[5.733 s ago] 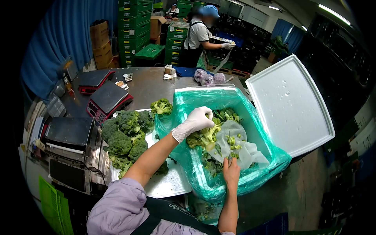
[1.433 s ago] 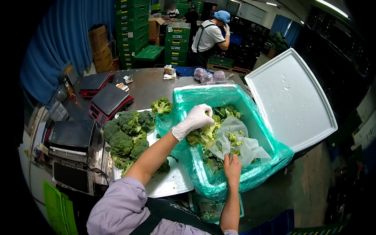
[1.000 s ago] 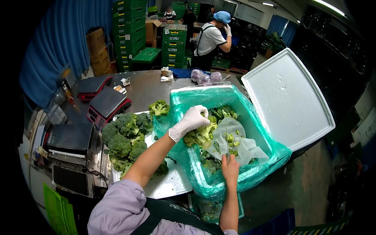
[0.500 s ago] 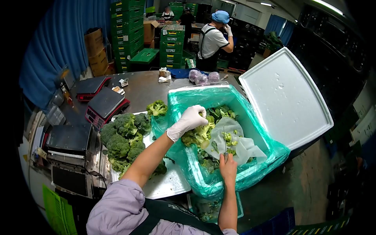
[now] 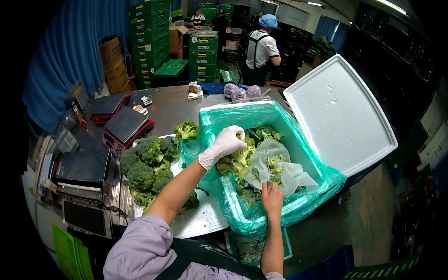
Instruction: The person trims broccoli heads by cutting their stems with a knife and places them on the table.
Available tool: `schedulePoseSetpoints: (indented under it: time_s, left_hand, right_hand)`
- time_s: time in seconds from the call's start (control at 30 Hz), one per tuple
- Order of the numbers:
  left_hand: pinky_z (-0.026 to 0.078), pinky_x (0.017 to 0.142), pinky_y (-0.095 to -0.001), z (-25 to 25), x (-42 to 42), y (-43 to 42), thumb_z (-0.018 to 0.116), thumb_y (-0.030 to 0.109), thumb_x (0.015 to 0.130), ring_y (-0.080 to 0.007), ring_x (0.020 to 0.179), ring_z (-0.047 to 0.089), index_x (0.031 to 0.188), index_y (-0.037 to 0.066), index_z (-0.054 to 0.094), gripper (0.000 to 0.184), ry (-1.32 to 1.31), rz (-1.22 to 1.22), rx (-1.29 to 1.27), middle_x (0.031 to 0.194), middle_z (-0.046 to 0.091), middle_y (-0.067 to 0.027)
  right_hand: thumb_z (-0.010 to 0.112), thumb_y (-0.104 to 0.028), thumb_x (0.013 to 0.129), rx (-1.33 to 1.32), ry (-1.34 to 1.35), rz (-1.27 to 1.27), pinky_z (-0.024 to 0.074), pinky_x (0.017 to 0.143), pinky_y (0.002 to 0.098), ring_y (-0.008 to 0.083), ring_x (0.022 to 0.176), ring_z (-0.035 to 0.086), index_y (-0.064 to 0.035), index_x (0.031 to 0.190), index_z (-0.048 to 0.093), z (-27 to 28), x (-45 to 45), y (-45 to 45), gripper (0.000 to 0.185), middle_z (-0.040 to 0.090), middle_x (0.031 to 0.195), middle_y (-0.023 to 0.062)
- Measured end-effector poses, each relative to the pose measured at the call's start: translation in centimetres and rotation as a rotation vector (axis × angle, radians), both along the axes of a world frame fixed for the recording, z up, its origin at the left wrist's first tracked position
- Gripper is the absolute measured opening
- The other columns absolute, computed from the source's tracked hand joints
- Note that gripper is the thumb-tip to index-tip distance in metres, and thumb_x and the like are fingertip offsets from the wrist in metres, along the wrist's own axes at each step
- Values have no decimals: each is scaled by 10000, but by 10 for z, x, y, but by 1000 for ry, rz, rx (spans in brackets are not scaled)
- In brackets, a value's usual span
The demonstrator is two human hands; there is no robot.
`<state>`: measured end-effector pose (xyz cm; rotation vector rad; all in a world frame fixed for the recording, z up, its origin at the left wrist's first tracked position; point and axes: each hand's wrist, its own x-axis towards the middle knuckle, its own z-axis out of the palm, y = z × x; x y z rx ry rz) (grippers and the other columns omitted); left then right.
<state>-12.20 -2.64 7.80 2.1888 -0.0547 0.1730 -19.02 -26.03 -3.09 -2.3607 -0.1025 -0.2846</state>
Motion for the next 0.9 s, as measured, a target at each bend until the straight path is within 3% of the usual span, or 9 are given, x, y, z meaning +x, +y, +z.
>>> schedulePoseSetpoints:
  time_s: [0.23, 0.3, 0.9]
  left_hand:
    - [464, 698, -353, 0, 2, 0, 677, 203, 563, -298, 787, 575, 672, 66, 559, 211, 31, 7, 3, 835, 580, -113]
    - [481, 682, -362, 0, 0, 1, 668, 218, 566, -301, 763, 592, 654, 77, 556, 201, -19, 29, 7, 802, 605, -111]
    - [480, 668, -360, 0, -1, 1, 675, 222, 561, -289, 749, 598, 681, 74, 565, 220, 7, 28, -11, 782, 608, -108]
  right_hand:
    - [601, -242, 861, -28, -33, 9, 409, 586, 499, 482, 717, 540, 34, 778, 483, 2, -1, 1, 312, 563, 724, 275]
    - [572, -303, 871, -34, 56, 10, 424, 627, 542, 498, 755, 548, 6, 854, 503, 6, -2, 1, 317, 592, 783, 290]
    - [580, -288, 870, -23, 12, 20, 429, 616, 533, 498, 749, 548, 7, 840, 499, 0, 0, -2, 308, 594, 769, 284]
